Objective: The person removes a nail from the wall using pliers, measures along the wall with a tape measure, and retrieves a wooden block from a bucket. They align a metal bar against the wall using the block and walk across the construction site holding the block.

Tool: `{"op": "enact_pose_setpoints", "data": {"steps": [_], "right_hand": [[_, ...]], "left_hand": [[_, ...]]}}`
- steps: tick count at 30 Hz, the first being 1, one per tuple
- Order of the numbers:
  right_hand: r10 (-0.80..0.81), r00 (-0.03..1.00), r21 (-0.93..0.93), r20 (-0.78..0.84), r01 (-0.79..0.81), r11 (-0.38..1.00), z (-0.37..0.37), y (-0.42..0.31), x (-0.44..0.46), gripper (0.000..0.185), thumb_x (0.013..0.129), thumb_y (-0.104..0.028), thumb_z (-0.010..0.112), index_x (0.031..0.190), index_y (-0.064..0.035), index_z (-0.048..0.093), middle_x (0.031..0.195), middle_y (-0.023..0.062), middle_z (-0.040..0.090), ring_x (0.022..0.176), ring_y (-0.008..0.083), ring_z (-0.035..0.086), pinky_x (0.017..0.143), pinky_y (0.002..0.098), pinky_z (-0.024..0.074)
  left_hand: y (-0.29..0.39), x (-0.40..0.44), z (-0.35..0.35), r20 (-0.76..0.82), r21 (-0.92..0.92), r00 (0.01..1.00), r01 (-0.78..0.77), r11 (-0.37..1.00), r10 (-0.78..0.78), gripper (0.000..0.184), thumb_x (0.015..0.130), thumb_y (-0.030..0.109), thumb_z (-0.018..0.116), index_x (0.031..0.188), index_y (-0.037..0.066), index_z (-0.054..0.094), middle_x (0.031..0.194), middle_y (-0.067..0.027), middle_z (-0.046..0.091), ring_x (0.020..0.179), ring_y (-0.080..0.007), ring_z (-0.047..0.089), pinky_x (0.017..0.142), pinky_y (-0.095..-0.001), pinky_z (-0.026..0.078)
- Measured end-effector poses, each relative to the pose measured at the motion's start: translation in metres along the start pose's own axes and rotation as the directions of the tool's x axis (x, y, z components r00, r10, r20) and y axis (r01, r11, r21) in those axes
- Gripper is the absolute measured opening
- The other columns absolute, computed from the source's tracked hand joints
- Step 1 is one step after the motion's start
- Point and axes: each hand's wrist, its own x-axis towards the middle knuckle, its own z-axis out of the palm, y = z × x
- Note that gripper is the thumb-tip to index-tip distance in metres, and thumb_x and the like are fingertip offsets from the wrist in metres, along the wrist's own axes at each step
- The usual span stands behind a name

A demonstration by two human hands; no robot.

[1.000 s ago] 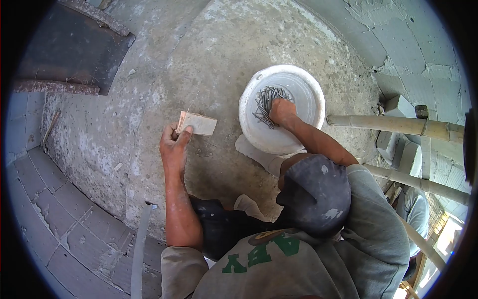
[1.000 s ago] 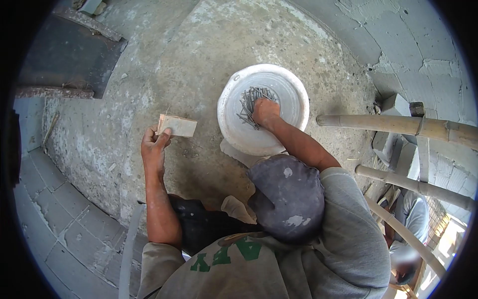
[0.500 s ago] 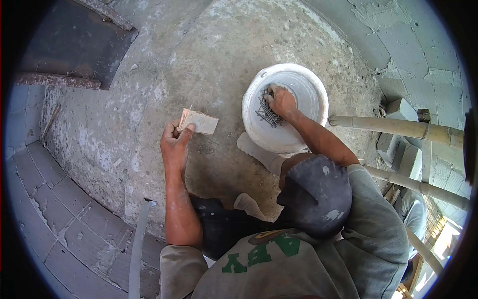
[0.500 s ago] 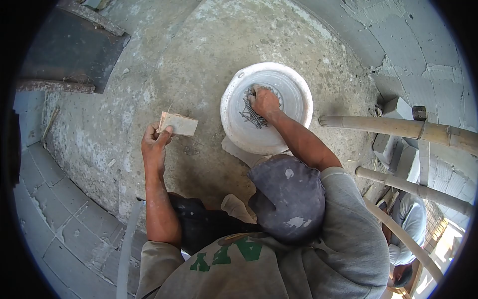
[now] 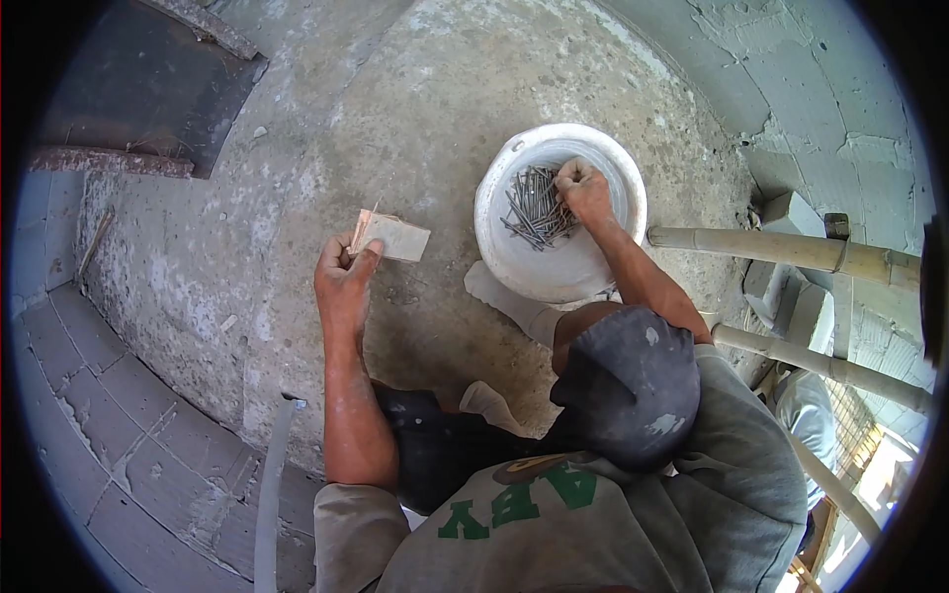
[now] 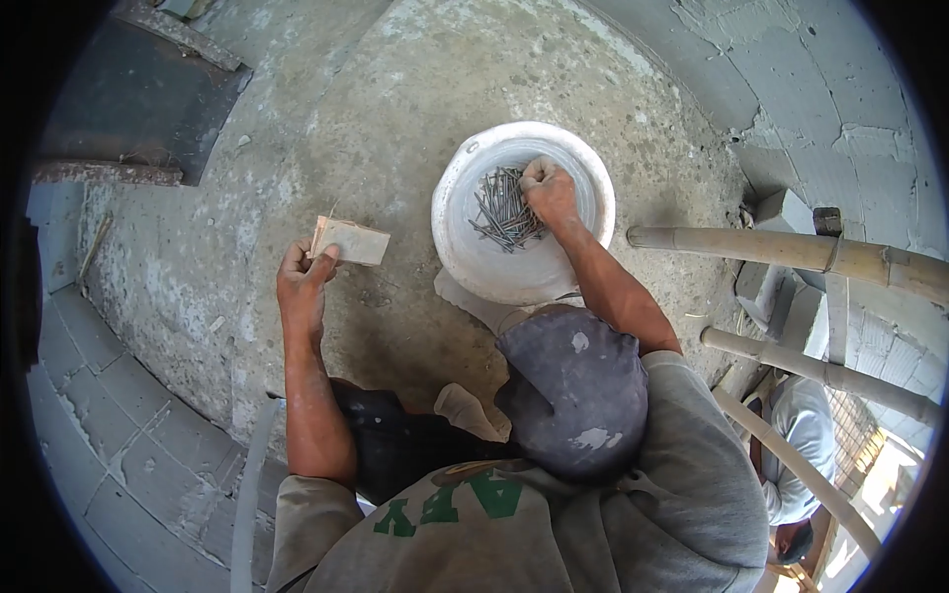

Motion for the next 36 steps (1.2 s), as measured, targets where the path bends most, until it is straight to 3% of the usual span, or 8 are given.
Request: {"op": "enact_pose_setpoints", "data": {"steps": [4, 13, 16, 17, 19, 25, 31, 36], "right_hand": [[0.092, 0.995, 0.244, 0.037, -0.098, 0.965, -0.013, -0.026, -0.011, 0.006, 0.083, -0.002, 0.060, 0.079, -0.0052, 0.057, 0.062, 0.0019, 0.058, 0.051, 0.0082, 0.053, 0.047, 0.0216, 0.0418], [0.093, 0.991, 0.273, 0.101, -0.117, 0.955, -0.019, -0.031, -0.012, 0.003, 0.078, 0.000, 0.060, 0.078, -0.0034, 0.058, 0.065, 0.0029, 0.060, 0.052, 0.0074, 0.054, 0.048, 0.0211, 0.0435], [0.168, 0.931, -0.140, 0.323, -0.128, 0.982, -0.021, -0.025, -0.006, 0.004, 0.077, -0.008, 0.060, 0.078, -0.0047, 0.061, 0.071, 0.0094, 0.065, 0.058, 0.0182, 0.062, 0.057, 0.0309, 0.0506], [0.091, 0.959, -0.331, 0.269, 0.003, 0.944, -0.017, -0.016, -0.004, 0.006, 0.077, -0.011, 0.059, 0.079, -0.0058, 0.062, 0.074, 0.0115, 0.066, 0.063, 0.0226, 0.063, 0.061, 0.0344, 0.0512], [-0.095, 0.973, -0.675, 0.209, 0.214, 0.706, -0.008, -0.003, -0.002, 0.013, 0.077, -0.017, 0.058, 0.082, -0.0081, 0.065, 0.081, 0.0158, 0.067, 0.073, 0.0315, 0.066, 0.071, 0.0414, 0.0524], [-0.029, 0.986, -0.615, 0.164, 0.125, 0.778, 0.003, -0.007, 0.003, 0.019, 0.079, -0.019, 0.053, 0.090, -0.0126, 0.068, 0.091, 0.0183, 0.066, 0.090, 0.0353, 0.063, 0.082, 0.0440, 0.0500], [-0.266, 0.955, -0.740, 0.132, 0.273, 0.615, 0.030, 0.012, 0.001, 0.025, 0.080, -0.016, 0.050, 0.096, -0.0098, 0.067, 0.096, 0.0205, 0.065, 0.095, 0.0331, 0.063, 0.085, 0.0429, 0.0490], [-0.113, 0.962, -0.683, 0.249, 0.257, 0.683, 0.029, 0.015, -0.008, 0.030, 0.078, -0.017, 0.058, 0.107, -0.0111, 0.064, 0.108, 0.0204, 0.062, 0.100, 0.0352, 0.060, 0.087, 0.0421, 0.0482]], "left_hand": [[0.005, -0.001, 0.002, 0.012, 0.002, 1.000, 0.004, 1.000, -0.004, 0.027, 0.082, 0.021, 0.068, 0.101, 0.003, 0.060, 0.081, -0.0015, 0.060, 0.073, -0.0078, 0.052, 0.070, -0.0228, 0.041], [0.003, -0.002, -0.001, 0.000, -0.015, 1.000, -0.017, 1.000, 0.017, 0.027, 0.082, 0.020, 0.068, 0.101, 0.003, 0.060, 0.081, -0.0007, 0.059, 0.073, -0.0073, 0.050, 0.069, -0.0227, 0.041], [0.005, -0.003, -0.002, -0.005, -0.008, 1.000, -0.014, 1.000, 0.014, 0.026, 0.082, 0.020, 0.068, 0.101, 0.003, 0.060, 0.081, -0.0003, 0.058, 0.072, -0.0071, 0.050, 0.069, -0.0225, 0.040], [0.005, -0.004, -0.002, -0.005, -0.003, 1.000, -0.013, 1.000, 0.013, 0.026, 0.082, 0.020, 0.068, 0.101, 0.003, 0.060, 0.081, -0.0002, 0.058, 0.072, -0.0071, 0.050, 0.068, -0.0224, 0.040], [0.002, -0.003, -0.003, -0.002, -0.013, 1.000, -0.016, 1.000, 0.016, 0.026, 0.082, 0.020, 0.068, 0.101, 0.003, 0.061, 0.080, -0.0001, 0.059, 0.072, -0.0071, 0.050, 0.068, -0.0224, 0.040], [0.001, -0.001, -0.003, 0.006, -0.018, 1.000, 0.004, 1.000, -0.004, 0.022, 0.083, 0.015, 0.067, 0.099, 0.001, 0.060, 0.083, -0.0016, 0.061, 0.074, -0.0069, 0.052, 0.070, -0.0214, 0.041], [0.001, 0.001, 0.000, 0.022, 0.008, 0.999, 0.028, 1.000, -0.028, 0.023, 0.083, 0.014, 0.067, 0.100, 0.001, 0.060, 0.083, -0.0019, 0.062, 0.075, -0.0070, 0.052, 0.070, -0.0212, 0.040], [0.002, 0.003, 0.003, 0.027, -0.028, 0.999, 0.034, 0.999, -0.034, 0.023, 0.083, 0.014, 0.067, 0.101, 0.001, 0.060, 0.083, -0.0016, 0.061, 0.074, -0.0067, 0.052, 0.069, -0.0209, 0.040]]}}
